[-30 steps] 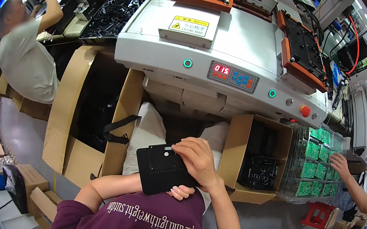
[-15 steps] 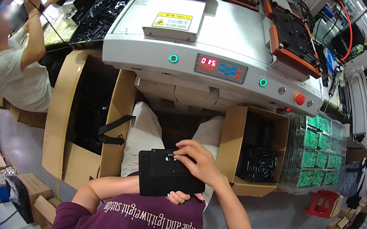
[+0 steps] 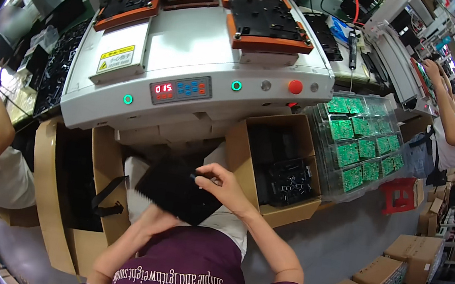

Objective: Operating a machine to assemble electronic housings by placing components into the machine and removing them once processed.

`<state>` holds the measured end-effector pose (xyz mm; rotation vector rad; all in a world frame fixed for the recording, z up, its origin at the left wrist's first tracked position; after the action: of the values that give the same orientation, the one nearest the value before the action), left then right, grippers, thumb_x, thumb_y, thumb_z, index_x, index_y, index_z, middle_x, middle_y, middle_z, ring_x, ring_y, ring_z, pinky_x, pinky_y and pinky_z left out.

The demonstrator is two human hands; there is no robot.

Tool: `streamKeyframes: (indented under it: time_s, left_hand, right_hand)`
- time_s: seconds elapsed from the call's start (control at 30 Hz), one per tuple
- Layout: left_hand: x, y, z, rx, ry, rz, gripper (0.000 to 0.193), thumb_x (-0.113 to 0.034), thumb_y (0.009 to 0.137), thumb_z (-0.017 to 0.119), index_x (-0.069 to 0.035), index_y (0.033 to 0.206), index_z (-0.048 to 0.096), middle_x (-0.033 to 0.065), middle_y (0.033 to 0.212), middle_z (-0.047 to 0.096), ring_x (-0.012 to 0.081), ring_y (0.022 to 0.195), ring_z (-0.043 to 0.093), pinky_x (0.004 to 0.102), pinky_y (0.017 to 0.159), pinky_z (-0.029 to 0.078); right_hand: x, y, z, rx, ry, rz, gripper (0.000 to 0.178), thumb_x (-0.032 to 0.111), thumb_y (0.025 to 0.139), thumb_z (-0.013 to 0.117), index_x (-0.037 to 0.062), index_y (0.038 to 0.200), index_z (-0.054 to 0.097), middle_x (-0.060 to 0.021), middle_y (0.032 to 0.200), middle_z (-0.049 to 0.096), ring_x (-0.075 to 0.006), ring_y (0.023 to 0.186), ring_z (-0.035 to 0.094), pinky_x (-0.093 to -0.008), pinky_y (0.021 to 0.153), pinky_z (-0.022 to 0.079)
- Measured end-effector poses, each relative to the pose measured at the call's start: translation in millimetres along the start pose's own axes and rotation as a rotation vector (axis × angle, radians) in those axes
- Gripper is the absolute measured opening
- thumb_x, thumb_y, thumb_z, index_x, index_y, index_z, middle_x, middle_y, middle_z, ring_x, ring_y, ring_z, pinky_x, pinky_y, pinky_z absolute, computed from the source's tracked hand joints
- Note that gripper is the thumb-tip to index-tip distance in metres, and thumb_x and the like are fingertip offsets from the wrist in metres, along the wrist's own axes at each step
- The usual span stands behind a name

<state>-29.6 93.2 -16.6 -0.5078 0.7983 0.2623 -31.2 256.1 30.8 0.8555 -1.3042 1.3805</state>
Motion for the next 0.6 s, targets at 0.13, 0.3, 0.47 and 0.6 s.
streamKeyframes:
  time_s: [0.13,0.3,0.47,0.6]
  left_hand:
    - [-9.0,2.8,-29.9,-0.266,-0.708,0.212,0.061,-0.028,0.091,0.063,-0.006,0.141,0.037,0.0099,0.139,0.045,0.0240,0.128,0.044,0.0395,0.108,0.035]
    - [-24.5,1.9,-35.2,-0.456,-0.300,0.331,0.061,-0.012,0.087,0.064,-0.006,0.141,0.035,0.0081,0.135,0.048,0.0225,0.125,0.046,0.0372,0.107,0.036]
    - [-8.2,-17.9,-54.2,-0.447,-0.426,0.261,0.059,-0.008,0.087,0.064,-0.005,0.139,0.037,0.0090,0.132,0.050,0.0210,0.123,0.048,0.0327,0.105,0.037]
    - [-8.3,-35.7,-57.7,-0.466,-0.428,0.288,0.058,-0.008,0.088,0.062,-0.005,0.140,0.037,0.0103,0.134,0.050,0.0215,0.121,0.050,0.0331,0.103,0.040]
  right_hand:
    - [-27.9,2.7,-12.8,-0.205,0.185,-0.045,0.019,0.015,0.093,0.061,0.0022,0.107,0.063,0.0001,0.097,0.062,-0.0059,0.087,0.057,-0.0231,0.078,0.047]
    - [15.5,35.0,-89.2,-0.345,-0.468,-0.153,0.027,0.019,0.087,0.065,0.0022,0.109,0.064,-0.0071,0.101,0.066,-0.0143,0.092,0.062,-0.0283,0.081,0.050]
    - [-53.7,95.9,-290.9,-0.573,-1.163,0.239,0.037,0.031,0.088,0.062,0.0023,0.111,0.062,-0.0198,0.109,0.066,-0.0383,0.103,0.061,-0.0448,0.084,0.050]
    - [-145.9,127.8,-350.5,-0.086,-1.254,0.525,0.057,0.040,0.077,0.070,0.0000,0.117,0.062,-0.0223,0.113,0.064,-0.0346,0.108,0.061,-0.0407,0.091,0.049]
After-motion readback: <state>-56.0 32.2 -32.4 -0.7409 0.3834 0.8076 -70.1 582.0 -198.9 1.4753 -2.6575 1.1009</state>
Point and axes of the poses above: each hand's wrist, its own y-axis towards the middle knuckle, its own z-axis out of the palm, x = y × z, the point moved 8 cm from there along y, towards the middle knuckle
